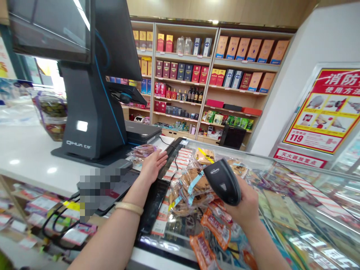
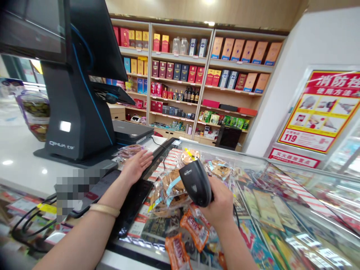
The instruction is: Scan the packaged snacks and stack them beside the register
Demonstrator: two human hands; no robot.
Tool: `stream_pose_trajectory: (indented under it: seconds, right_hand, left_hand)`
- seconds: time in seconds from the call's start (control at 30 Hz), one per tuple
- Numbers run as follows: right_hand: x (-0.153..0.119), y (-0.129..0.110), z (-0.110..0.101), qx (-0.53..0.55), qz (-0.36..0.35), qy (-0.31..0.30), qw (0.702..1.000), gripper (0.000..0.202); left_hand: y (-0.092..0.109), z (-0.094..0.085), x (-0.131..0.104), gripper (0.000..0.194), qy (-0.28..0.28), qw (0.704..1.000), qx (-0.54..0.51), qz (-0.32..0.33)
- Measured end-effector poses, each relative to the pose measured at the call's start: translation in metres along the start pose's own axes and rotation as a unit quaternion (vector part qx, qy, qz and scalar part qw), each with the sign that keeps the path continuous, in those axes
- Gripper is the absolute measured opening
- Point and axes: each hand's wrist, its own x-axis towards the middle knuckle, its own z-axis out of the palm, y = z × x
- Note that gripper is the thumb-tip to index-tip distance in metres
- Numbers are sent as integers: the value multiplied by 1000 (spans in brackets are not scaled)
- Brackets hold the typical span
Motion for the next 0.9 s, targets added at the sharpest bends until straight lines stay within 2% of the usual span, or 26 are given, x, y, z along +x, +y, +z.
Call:
stream_pose_trajectory:
  seconds: [0.03, 0.07, 0.13, 0.2, 0.27, 0.33, 0.43, 0.5, 0.57, 0.63, 0.67, 0.8, 0.9]
  right_hand:
    - [0, 0, 0, -2, 2, 2, 1000, 15]
    - [0, 1, 0, -4, 3, 3, 1000, 16]
    - [0, 1, 0, -7, 4, 6, 1000, 16]
    - [1, 0, -1, -11, 5, 6, 1000, 16]
    - [2, -1, -1, -17, 4, 3, 1000, 15]
    - [2, -2, -2, -20, 6, 1, 1000, 15]
    - [3, -2, -2, -22, 9, 2, 1000, 16]
    - [3, -2, -2, -22, 7, 2, 1000, 16]
    - [4, -2, -1, -19, 1, 4, 1000, 17]
    - [4, -2, -1, -17, -5, 7, 1000, 18]
    - [4, -2, -1, -19, -7, 8, 1000, 17]
    - [5, -4, -3, -30, -4, 2, 1000, 16]
    - [5, -5, -3, -31, 3, -2, 1000, 17]
  left_hand:
    - [-3, 3, -7, 20, -55, 994, 89, 20]
    - [-7, 6, -13, 26, -113, 977, 177, 45]
    - [-14, 11, -26, 37, -213, 918, 321, 97]
    - [-18, 14, -35, 40, -276, 852, 418, 150]
    - [-19, 14, -39, 47, -321, 799, 461, 212]
    - [-16, 12, -40, 65, -363, 753, 469, 284]
    - [-10, 11, -43, 85, -397, 691, 480, 366]
    - [-7, 13, -48, 89, -410, 657, 502, 384]
    - [-7, 16, -54, 92, -436, 632, 522, 372]
    - [-9, 18, -60, 92, -456, 630, 520, 353]
    - [-10, 18, -63, 89, -459, 642, 509, 344]
    - [-13, 19, -68, 57, -442, 730, 425, 302]
    - [-12, 22, -71, 41, -439, 767, 376, 279]
